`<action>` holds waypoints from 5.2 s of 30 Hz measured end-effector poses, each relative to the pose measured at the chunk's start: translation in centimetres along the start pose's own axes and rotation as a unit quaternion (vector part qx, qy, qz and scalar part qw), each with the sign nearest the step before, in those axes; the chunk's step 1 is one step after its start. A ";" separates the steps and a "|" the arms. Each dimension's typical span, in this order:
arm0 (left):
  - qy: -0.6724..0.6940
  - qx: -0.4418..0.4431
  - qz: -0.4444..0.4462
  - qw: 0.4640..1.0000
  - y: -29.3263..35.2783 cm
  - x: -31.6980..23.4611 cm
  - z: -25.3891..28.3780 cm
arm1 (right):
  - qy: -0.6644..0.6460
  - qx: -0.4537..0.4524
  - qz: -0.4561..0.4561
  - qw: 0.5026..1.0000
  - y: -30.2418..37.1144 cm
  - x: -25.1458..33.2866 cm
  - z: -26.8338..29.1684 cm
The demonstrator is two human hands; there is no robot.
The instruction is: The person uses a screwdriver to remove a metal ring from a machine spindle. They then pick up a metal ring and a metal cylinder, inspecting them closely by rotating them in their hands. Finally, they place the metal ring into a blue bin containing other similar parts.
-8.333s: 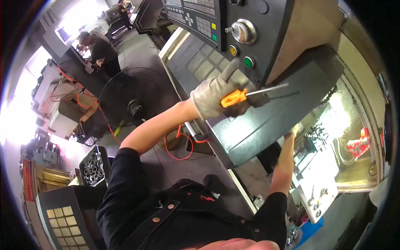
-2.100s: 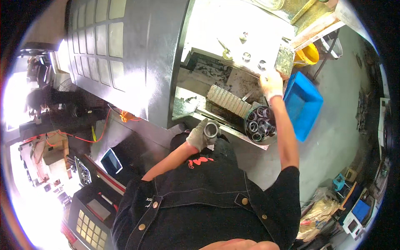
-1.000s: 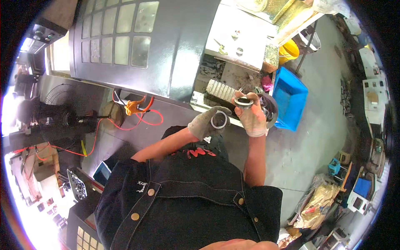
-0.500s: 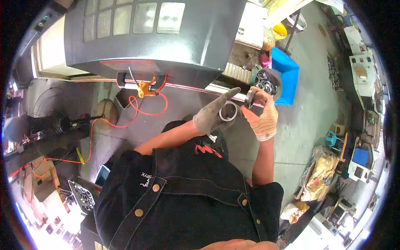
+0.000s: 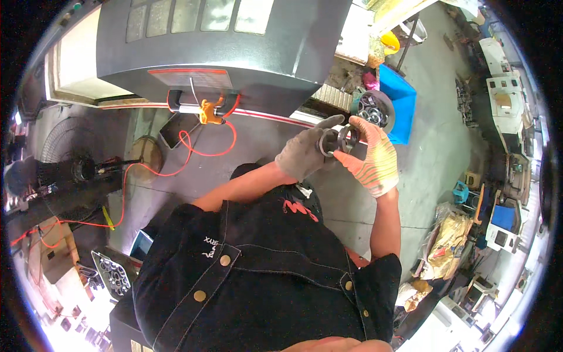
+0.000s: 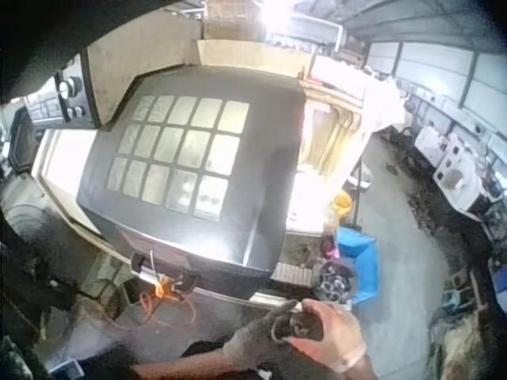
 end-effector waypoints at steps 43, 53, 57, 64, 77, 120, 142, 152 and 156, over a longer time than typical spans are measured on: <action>0.535 0.018 0.199 0.821 1.9 -1.9 -7.3 | -0.005 0.052 -0.064 0.997 4.0 -2.5 4.8; 0.497 0.017 0.216 0.840 2.1 -1.4 -6.6 | -0.010 0.054 -0.061 0.997 4.2 -2.9 4.0; 0.496 0.010 0.225 0.838 2.1 -1.4 -6.1 | -0.016 0.058 -0.059 0.996 4.1 -2.7 3.6; 0.489 0.000 0.225 0.843 2.3 -0.3 -5.5 | -0.013 0.054 -0.043 0.998 4.0 -2.8 2.5; 0.493 -0.003 0.370 0.787 4.1 7.9 -3.7 | -0.064 -0.001 -0.271 0.961 2.8 -11.5 2.7; 0.401 -0.169 0.382 0.815 -6.9 10.7 -8.8 | -0.610 0.125 -0.374 0.687 -23.6 -36.7 -18.1; 0.423 -0.243 0.217 0.846 -5.2 4.3 -4.0 | -0.059 -0.164 -0.013 0.985 4.6 -6.0 -2.9; 0.347 -0.191 0.345 0.851 -2.3 6.5 -4.7 | 0.001 -0.088 0.059 0.994 6.5 -2.5 -4.1; 0.391 -0.105 0.378 0.832 -1.5 7.5 -6.2 | 0.078 -0.048 0.121 0.988 6.7 -2.0 -3.7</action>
Point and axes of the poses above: each hand's wrist, its own y-axis away from the middle knuckle, its own z-axis out of the back of the hand, x = y × z, the point moved 7 cm from there along -y, towards the middle knuckle, and after that the axes turned 15 degrees about -x, right-handed, at the moved point
